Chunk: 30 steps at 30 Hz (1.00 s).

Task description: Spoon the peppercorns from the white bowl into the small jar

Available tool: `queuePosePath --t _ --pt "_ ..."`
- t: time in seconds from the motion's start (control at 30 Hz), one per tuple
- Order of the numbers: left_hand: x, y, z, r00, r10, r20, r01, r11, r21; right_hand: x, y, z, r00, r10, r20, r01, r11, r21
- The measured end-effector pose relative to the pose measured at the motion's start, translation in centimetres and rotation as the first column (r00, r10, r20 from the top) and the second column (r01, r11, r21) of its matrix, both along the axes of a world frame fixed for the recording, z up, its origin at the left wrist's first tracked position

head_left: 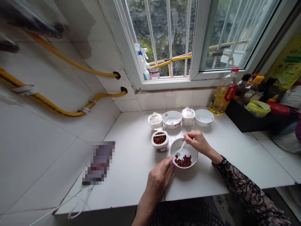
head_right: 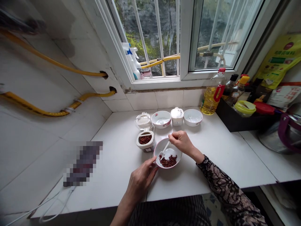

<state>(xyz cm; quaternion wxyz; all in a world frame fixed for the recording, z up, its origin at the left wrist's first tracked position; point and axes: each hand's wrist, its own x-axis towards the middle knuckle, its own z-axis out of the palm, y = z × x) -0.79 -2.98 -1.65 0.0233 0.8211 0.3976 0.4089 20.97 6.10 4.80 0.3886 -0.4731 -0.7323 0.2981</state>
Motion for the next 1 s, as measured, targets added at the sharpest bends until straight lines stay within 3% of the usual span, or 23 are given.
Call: queuePosePath --t 0.43,0.53,0.63,0.7,0.83,0.9,1.0 --pt "0.0 0.1 -0.1 1.000 -0.009 0.009 0.009 1.000 0.002 -0.2 0.7 0.0 0.976 -0.073 -0.206 0.048 0.991 -0.127" --pt "0.1 0.1 -0.1 1.000 -0.005 0.006 0.005 1.000 0.015 -0.7 1.3 0.4 0.971 -0.097 -0.216 0.080 0.993 -0.085" --pt "0.1 0.1 -0.1 1.000 -0.004 0.009 0.004 1.000 0.021 -1.7 2.0 1.8 0.983 -0.105 -0.151 0.117 0.990 0.076" --pt "0.1 0.1 -0.1 1.000 -0.004 0.007 0.004 1.000 0.020 -2.5 2.4 3.0 0.989 -0.131 -0.073 0.146 0.948 0.283" --pt "0.1 0.1 -0.1 1.000 -0.003 0.013 0.003 1.000 0.018 -4.4 2.7 4.9 0.975 -0.191 0.116 0.064 0.735 0.675" --pt "0.2 0.1 -0.1 1.000 0.000 0.016 -0.001 1.000 0.021 -5.2 2.5 5.3 0.950 -0.207 0.232 -0.041 0.657 0.753" --pt "0.2 0.1 -0.1 1.000 0.006 0.010 -0.006 1.000 0.014 -5.7 1.9 5.4 0.907 -0.218 0.361 -0.156 0.623 0.767"
